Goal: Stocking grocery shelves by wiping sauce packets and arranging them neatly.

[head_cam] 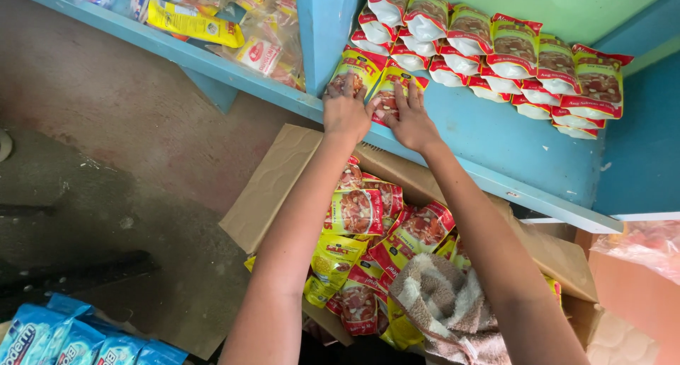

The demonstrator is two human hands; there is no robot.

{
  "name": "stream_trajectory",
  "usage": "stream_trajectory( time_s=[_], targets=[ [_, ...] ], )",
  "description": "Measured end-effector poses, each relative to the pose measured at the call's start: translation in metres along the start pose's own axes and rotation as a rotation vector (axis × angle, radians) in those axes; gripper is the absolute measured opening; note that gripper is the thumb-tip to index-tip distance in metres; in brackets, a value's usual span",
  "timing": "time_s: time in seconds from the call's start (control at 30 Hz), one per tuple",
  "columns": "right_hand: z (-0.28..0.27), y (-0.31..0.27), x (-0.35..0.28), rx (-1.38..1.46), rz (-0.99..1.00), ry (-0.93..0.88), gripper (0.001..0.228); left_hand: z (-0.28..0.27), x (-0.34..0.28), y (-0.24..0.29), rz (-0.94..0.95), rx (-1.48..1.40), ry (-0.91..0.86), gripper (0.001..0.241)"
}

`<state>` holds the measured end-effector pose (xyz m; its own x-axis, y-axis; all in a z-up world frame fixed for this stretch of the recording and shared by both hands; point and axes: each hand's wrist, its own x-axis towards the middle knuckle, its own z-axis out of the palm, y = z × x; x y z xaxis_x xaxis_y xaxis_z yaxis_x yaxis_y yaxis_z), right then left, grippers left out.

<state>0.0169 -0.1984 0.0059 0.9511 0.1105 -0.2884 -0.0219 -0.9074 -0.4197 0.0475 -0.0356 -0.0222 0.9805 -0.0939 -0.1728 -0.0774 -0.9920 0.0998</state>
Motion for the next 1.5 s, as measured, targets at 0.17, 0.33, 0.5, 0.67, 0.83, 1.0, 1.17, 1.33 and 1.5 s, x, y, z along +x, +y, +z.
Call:
stream_trajectory(
  time_s=[0.17, 0.33, 0.5, 0.67, 0.83, 1.0, 1.17, 1.33, 1.5],
  targets=[
    [-0.003, -0.002, 0.002, 0.023, -0.046, -0.007, 0.088, -0.009, -0.015, -0.001, 0.013, -0.041, 0.017, 0.067],
    [-0.005, -0.004, -0.003, -0.045, -0.050, 0.010, 0.085, -0.023, -0.045, -0.008, 0.093, -0.128, 0.167, 0.066],
    [-0.011, -0.008, -0.013, 0.070, -0.097, 0.193, 0.072, -0.021, -0.066, -0.006, 0.327, -0.129, 0.282, 0.056],
    [0.004, 0.031, 0.014, 0.084, -0.181, 0.272, 0.059, 0.008, -0.072, 0.008, 0.523, -0.110, 0.346, 0.061],
    [0.014, 0.049, 0.034, -0.143, -0.150, 0.181, 0.063, 0.036, -0.055, 0.017, 0.596, -0.151, 0.614, 0.055],
    [-0.002, 0.046, 0.013, -0.041, -0.206, 0.204, 0.067, 0.042, -0.049, 0.021, 0.531, -0.216, 0.566, 0.055],
    [-0.046, 0.027, -0.079, 0.008, -0.247, 0.241, 0.053, -0.006, -0.097, 0.010, 0.527, -0.295, 0.481, 0.044],
    [-0.099, 0.009, -0.236, 0.101, -0.259, -0.046, 0.027, 0.036, -0.137, -0.034, 0.394, -0.431, 0.608, 0.040],
    [-0.103, 0.032, -0.364, 0.052, -0.355, -0.025, 0.028, 0.093, -0.200, -0.068, 0.086, -0.287, 0.359, 0.024]
  ],
)
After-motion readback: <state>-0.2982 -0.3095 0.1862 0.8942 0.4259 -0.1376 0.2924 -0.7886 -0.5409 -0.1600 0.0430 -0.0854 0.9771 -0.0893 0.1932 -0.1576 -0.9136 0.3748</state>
